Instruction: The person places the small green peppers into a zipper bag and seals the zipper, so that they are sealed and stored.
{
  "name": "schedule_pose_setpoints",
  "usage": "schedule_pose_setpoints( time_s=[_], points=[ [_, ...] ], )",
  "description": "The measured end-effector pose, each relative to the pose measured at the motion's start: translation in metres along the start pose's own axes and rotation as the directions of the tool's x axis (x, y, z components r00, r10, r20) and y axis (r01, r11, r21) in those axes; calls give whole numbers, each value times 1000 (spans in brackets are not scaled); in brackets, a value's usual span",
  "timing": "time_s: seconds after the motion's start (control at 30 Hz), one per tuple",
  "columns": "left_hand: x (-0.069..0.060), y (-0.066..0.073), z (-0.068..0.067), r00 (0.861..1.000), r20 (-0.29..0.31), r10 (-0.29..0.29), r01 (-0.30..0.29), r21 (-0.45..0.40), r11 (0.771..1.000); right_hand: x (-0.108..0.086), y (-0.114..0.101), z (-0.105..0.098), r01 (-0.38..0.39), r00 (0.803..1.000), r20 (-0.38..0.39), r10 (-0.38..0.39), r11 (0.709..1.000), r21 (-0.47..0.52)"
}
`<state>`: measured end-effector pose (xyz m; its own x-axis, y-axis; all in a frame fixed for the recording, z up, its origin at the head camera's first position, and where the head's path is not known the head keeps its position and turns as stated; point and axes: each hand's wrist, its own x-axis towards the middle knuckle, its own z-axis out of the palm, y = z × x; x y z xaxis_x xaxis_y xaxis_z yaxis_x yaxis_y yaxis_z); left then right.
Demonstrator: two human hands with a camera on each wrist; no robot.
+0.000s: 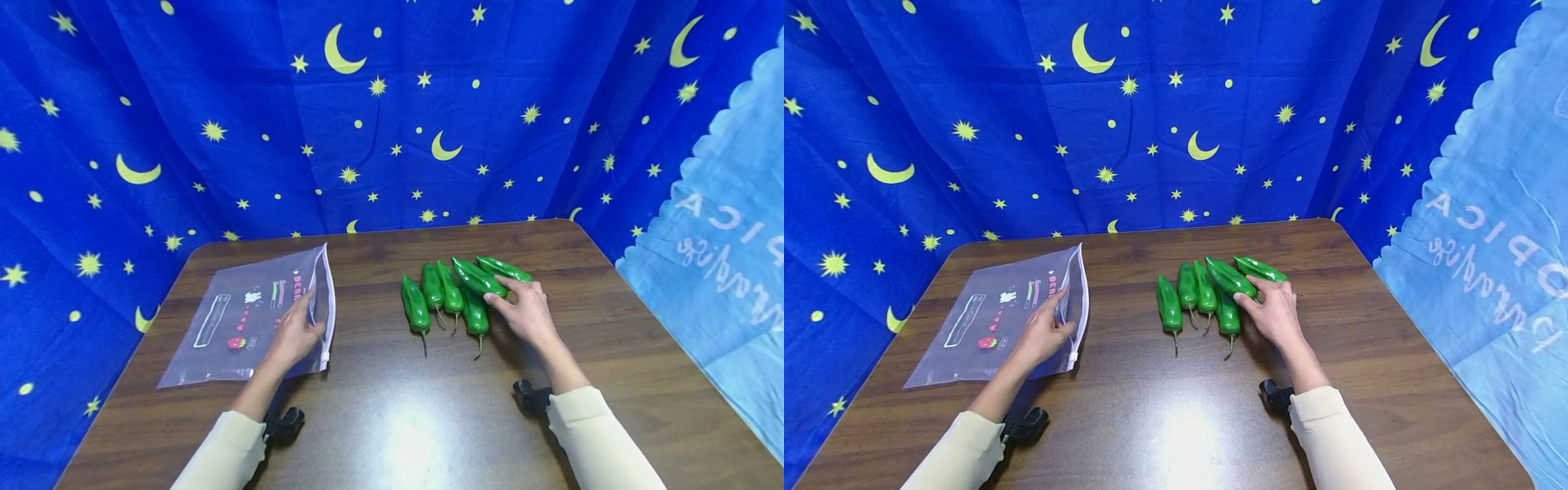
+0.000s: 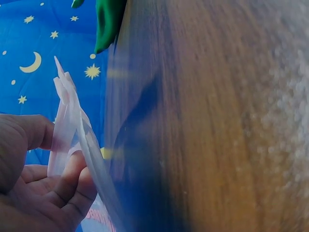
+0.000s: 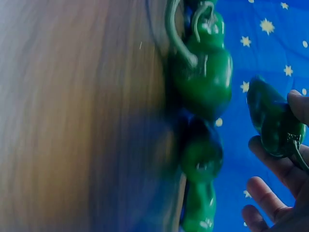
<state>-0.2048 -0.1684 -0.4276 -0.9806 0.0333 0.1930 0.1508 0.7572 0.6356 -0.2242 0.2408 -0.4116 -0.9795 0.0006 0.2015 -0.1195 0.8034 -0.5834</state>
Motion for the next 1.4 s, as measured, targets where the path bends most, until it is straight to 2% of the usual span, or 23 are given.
schedule_pose_setpoints(
  time_s=[0.4, 0.67, 0.97, 1.4],
  points=[
    [1, 2, 0, 1000, 21, -21, 21, -1, 1000, 5, -30, 19, 46, 999, -7, -46, 998, 42],
    [1, 2, 0, 1000, 12, -14, 14, 1, 1000, 7, -44, 33, 66, 998, -1, -66, 996, 64],
    [1, 0, 1, 1000, 13, -20, 20, -4, 1000, 6, -59, 46, 50, 998, 38, -52, 996, 73],
    [-1, 0, 1, 1000, 14, -15, 15, -5, 1000, 4, -76, 66, 128, 992, 6, -128, 990, 54]
  ],
)
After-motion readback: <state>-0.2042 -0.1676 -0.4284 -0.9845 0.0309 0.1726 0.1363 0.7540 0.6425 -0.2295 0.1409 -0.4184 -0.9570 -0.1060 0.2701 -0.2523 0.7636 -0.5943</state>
